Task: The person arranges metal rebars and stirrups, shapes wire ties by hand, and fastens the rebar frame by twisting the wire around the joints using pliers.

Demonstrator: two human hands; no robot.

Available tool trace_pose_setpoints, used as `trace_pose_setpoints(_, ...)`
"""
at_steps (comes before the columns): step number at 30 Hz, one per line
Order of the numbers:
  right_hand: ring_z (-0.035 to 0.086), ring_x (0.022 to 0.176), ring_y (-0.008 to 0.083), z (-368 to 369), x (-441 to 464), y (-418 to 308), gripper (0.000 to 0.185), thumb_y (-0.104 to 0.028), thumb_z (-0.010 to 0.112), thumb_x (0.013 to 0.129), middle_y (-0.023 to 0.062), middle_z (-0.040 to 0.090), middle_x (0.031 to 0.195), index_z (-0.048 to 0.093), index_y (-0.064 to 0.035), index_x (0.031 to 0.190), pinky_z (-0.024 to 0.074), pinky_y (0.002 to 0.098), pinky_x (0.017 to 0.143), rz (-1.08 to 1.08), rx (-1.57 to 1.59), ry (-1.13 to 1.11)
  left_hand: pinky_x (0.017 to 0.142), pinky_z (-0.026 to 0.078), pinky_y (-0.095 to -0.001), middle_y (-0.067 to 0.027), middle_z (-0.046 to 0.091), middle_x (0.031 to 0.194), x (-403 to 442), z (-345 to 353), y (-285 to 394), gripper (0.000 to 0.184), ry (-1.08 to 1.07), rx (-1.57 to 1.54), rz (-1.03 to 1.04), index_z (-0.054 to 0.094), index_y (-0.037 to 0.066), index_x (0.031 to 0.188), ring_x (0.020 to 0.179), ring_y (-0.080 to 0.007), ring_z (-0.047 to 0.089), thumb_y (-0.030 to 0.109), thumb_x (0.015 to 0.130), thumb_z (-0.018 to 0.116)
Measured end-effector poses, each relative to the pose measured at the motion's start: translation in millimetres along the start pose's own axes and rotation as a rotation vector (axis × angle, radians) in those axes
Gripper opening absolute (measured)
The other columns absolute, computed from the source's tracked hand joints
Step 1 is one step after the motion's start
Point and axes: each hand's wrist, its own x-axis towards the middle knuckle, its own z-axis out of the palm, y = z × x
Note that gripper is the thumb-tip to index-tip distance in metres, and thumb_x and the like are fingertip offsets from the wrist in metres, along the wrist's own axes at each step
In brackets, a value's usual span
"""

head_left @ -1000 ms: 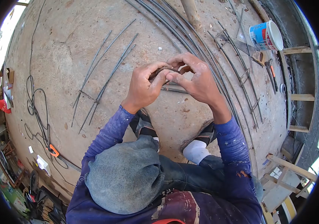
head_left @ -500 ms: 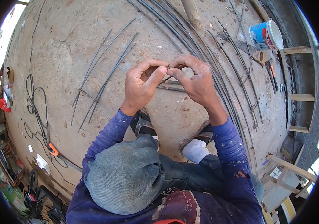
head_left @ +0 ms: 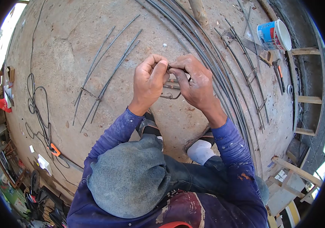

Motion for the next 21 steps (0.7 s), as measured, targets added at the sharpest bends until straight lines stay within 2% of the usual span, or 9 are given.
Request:
trace_pose_setpoints(3,0.065,0.084,0.0336,0.2,-0.7,-0.9,0.017,0.006,0.072,0.083,0.0154,0.066,0.093,0.066,0.0007,0.098,0.0525,0.0400,0.074,-0.014,-0.032,-0.021,0.051,0.033,-0.0214,0.0012,0.058,0.079,2.7,-2.8,0.0,0.013,-0.046,-0.178,-0.144,0.064,0.003,0.102,0.061,-0.0037,0.046,0.015,0.103,0.058)
trace_pose_setpoints(5,0.065,0.084,0.0337,0.5,-3.4,1.1,0.017,0.006,0.072,0.083,0.0154,0.066,0.093,0.066,0.0005,0.097,0.0525,0.0401,0.074,-0.017,-0.033,-0.052,0.051,0.033,-0.0216,-0.0011,0.060,0.082,4.8,-7.1,3.5,0.013,-0.066,-0.352,-0.388,0.063,0.004,0.102,0.058,-0.0055,0.044,0.015,0.103,0.057)
trace_pose_setpoints(6,0.065,0.084,0.0338,0.7,-5.1,1.9,0.017,0.006,0.073,0.082,0.0153,0.066,0.093,0.066,0.0003,0.097,0.0525,0.0401,0.074,-0.024,-0.035,-0.080,0.051,0.033,-0.0216,-0.0011,0.060,0.082,6.9,-12.3,0.9,0.013,-0.061,-0.354,-0.390,0.063,0.004,0.102,0.058,-0.0055,0.044,0.015,0.103,0.057)
trace_pose_setpoints(8,0.065,0.084,0.0333,0.8,-8.3,1.8,0.018,0.006,0.072,0.083,0.0153,0.066,0.093,0.066,0.0004,0.099,0.0527,0.0396,0.074,-0.018,-0.026,-0.095,0.050,0.033,-0.0217,-0.0028,0.062,0.086,12.0,-21.9,-3.3,0.012,-0.157,-0.476,-0.648,0.062,0.005,0.102,0.056,-0.0062,0.044,0.015,0.103,0.056)
trace_pose_setpoints(12,0.067,0.082,0.0297,-0.8,-13.6,5.4,0.022,0.004,0.072,0.085,0.0150,0.067,0.095,0.068,-0.0001,0.107,0.0533,0.0379,0.073,0.084,0.036,-0.119,0.050,0.034,-0.0213,-0.0034,0.063,0.089,10.4,-23.8,-3.6,0.010,-0.176,-0.496,-0.683,0.061,0.005,0.103,0.059,-0.0057,0.046,0.014,0.103,0.056)
trace_pose_setpoints(13,0.067,0.082,0.0297,-2.3,-13.1,4.6,0.022,0.004,0.072,0.085,0.0150,0.067,0.095,0.068,-0.0001,0.107,0.0533,0.0379,0.073,0.084,0.039,-0.122,0.051,0.035,-0.0211,-0.0034,0.063,0.090,7.5,-21.8,-4.8,0.008,-0.125,-0.499,-0.619,0.061,0.006,0.104,0.060,-0.0059,0.047,0.013,0.103,0.057)
trace_pose_setpoints(15,0.069,0.083,0.0269,-7.2,-4.7,-0.1,0.024,0.002,0.072,0.087,0.0143,0.068,0.095,0.070,-0.0008,0.110,0.0541,0.0365,0.073,0.315,0.107,-0.174,0.051,0.035,-0.0209,-0.0035,0.063,0.090,4.4,-20.7,-2.3,0.007,-0.080,-0.498,-0.547,0.060,0.006,0.106,0.061,-0.0061,0.048,0.011,0.103,0.058)
trace_pose_setpoints(18,0.069,0.085,0.0257,-5.1,-1.4,-6.4,0.023,0.001,0.073,0.087,0.0132,0.069,0.095,0.071,-0.0014,0.110,0.0545,0.0357,0.075,0.389,0.181,-0.091,0.051,0.036,-0.0208,-0.0035,0.063,0.091,2.6,-16.8,2.0,0.007,-0.048,-0.505,-0.462,0.060,0.006,0.108,0.064,-0.0070,0.052,0.009,0.102,0.061)
trace_pose_setpoints(21,0.070,0.087,0.0270,-7.5,1.4,-5.7,0.024,0.001,0.073,0.086,0.0132,0.070,0.095,0.070,-0.0015,0.110,0.0548,0.0356,0.078,0.282,0.065,-0.143,0.051,0.036,-0.0215,-0.0036,0.063,0.092,2.9,-17.3,4.0,0.008,-0.050,-0.491,-0.464,0.060,0.005,0.108,0.067,-0.0077,0.054,0.008,0.100,0.063)
